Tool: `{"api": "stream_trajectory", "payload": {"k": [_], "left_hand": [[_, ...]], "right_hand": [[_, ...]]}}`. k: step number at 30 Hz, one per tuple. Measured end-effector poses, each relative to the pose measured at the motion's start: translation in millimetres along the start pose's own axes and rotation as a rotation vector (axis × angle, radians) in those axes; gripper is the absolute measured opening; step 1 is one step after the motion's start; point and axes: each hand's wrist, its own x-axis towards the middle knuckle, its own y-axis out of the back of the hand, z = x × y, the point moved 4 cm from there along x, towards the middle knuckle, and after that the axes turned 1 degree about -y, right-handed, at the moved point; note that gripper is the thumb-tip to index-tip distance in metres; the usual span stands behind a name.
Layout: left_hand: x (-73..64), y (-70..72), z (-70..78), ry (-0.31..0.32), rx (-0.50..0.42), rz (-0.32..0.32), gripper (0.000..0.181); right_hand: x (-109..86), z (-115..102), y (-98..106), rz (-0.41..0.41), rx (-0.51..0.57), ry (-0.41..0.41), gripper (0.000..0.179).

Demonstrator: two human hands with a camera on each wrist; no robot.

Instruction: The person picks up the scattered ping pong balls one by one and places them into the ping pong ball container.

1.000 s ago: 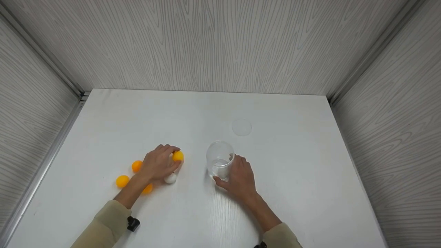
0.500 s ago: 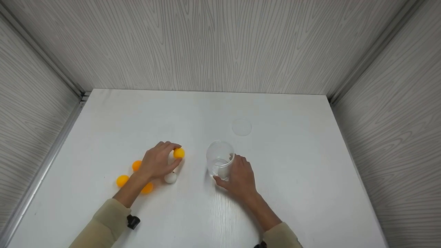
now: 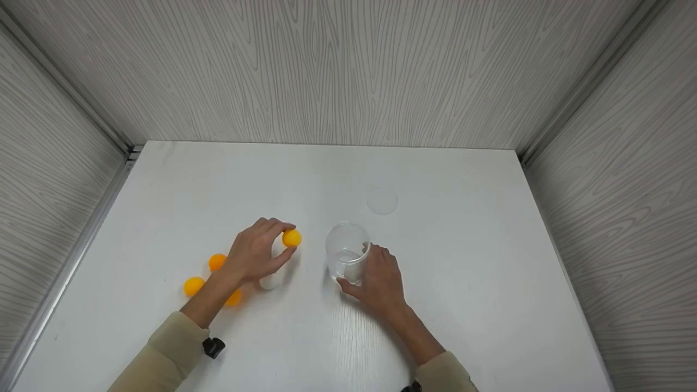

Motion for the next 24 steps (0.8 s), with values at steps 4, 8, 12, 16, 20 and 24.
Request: {"api": "stream_trajectory", "payload": {"k": [4, 8, 12, 16, 20, 24], "left_hand": [[4.4, 7.3, 8.1, -0.032, -0.001, 0.034, 0.036], [8.0, 15.2, 14.4, -0.047, -0.016, 0.057, 0.036], [11.5, 23.6, 21.2, -0.061, -0.027, 0.075, 0.036], [15.6, 30.7, 26.7, -0.072, -0.036, 0.095, 0.038], [19.9, 36.5, 32.3, -0.082, -0.042, 0.112, 0.038], [22.8, 40.2, 40.0, -0.098, -0.061, 0.123, 0.038]], "right_hand": [[0.7, -0.5, -0.5, -0.013, 0.01, -0.021, 0.09], [0.7, -1.5, -0.2, -0.013, 0.012, -0.026, 0.089], [1.1, -3.3, 1.4, -0.005, 0.013, -0.017, 0.085], [1.3, -5.1, 3.2, -0.003, 0.03, -0.021, 0.084], [0.7, -5.0, 3.1, -0.014, 0.029, -0.047, 0.087], [0.1, -3.8, 1.7, -0.026, 0.034, -0.066, 0.088]]}}
